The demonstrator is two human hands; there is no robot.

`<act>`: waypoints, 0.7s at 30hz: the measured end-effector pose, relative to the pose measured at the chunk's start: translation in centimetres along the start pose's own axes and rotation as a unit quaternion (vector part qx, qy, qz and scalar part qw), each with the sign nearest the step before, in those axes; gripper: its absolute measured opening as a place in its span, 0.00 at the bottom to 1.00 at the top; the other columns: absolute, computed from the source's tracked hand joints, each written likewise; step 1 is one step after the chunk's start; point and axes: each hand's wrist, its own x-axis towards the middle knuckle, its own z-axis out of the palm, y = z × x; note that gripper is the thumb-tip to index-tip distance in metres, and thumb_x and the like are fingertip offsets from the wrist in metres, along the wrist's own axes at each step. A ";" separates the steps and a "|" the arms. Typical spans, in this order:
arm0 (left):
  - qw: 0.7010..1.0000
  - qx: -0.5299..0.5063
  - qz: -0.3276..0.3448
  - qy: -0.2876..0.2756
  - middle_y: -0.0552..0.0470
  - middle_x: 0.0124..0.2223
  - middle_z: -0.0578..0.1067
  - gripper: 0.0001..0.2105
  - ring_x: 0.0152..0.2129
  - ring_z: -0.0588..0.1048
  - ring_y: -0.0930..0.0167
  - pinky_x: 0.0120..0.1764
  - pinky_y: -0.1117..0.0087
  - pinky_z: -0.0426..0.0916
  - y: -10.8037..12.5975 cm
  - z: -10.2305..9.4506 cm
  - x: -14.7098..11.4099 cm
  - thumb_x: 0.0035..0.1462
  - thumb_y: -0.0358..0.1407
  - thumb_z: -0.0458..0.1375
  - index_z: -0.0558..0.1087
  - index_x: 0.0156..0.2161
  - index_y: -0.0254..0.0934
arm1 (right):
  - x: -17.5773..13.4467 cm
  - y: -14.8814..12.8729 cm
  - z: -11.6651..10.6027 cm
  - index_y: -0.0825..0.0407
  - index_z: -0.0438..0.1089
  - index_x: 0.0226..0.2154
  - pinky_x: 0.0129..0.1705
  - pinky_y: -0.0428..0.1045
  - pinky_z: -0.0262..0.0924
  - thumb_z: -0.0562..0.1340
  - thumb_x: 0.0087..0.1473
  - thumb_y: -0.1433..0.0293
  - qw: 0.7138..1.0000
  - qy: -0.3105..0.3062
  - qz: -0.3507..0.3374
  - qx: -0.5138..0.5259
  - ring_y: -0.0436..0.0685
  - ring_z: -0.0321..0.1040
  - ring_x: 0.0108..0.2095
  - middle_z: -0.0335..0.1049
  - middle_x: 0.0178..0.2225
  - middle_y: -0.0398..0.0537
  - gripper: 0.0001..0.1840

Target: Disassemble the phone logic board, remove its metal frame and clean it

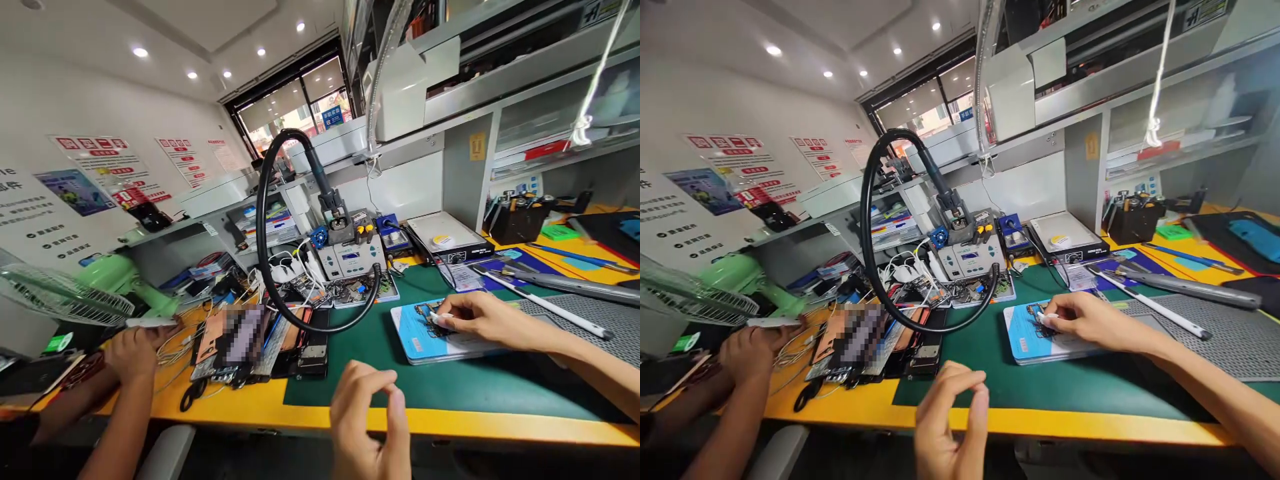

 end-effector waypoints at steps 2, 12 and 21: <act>0.999 -0.005 0.001 -0.037 0.51 0.35 0.75 0.08 0.32 0.75 0.69 0.38 0.64 0.73 -1.2 0.7 0.3 0.68 0.38 0.56 0.75 0.42 0.37 | 0.1 0.0 -0.1 0.52 0.76 0.33 0.34 0.50 0.57 0.59 0.60 0.44 1.000 0.000 -0.007 -0.003 0.58 0.65 0.32 0.74 0.31 0.49 0.28; 0.988 -0.050 -0.078 -0.119 0.48 0.33 0.76 0.08 0.31 0.75 0.66 0.36 0.67 0.69 -2.6 2.5 0.3 0.65 0.35 0.55 0.76 0.37 0.39 | -0.1 0.0 -0.3 0.51 0.75 0.32 0.30 0.49 0.52 0.60 0.59 0.44 1.000 0.008 -0.004 -0.002 0.55 0.59 0.29 0.67 0.28 0.45 0.27; 0.969 -0.137 -0.195 -0.064 0.49 0.29 0.75 0.14 0.29 0.76 0.62 0.34 0.62 0.70 -4.1 3.2 -0.7 0.65 0.46 0.56 0.78 0.34 0.42 | 0.2 1.1 0.3 0.49 0.76 0.30 0.29 0.54 0.51 0.61 0.59 0.48 0.999 0.021 -0.023 0.016 0.59 0.59 0.28 0.68 0.27 0.52 0.23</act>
